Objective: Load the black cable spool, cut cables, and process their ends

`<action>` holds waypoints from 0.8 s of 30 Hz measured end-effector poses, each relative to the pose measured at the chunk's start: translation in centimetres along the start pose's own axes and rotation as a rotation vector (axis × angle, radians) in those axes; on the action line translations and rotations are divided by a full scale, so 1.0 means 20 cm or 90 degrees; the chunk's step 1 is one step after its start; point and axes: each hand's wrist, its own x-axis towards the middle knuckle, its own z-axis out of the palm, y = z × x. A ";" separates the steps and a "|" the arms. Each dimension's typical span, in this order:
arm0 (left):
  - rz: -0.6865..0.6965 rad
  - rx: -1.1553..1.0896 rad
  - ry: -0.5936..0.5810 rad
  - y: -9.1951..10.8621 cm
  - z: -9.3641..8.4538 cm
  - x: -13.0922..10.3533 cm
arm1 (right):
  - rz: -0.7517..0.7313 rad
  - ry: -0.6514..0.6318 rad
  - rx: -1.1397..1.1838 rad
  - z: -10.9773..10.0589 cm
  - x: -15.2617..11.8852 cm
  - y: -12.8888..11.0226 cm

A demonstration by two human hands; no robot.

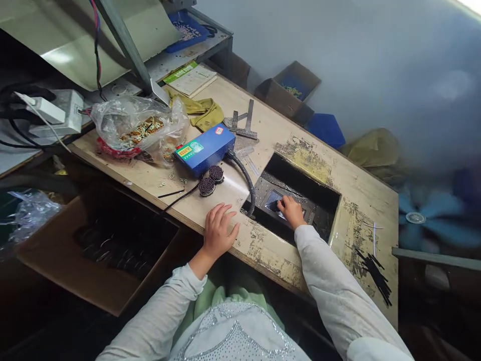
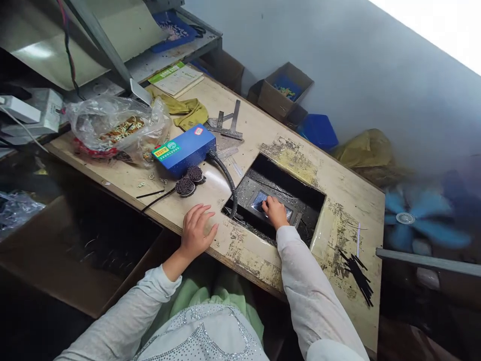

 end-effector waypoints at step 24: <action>-0.016 -0.037 -0.008 0.00 0.00 -0.01 | 0.004 -0.041 -0.121 0.04 0.12 0.02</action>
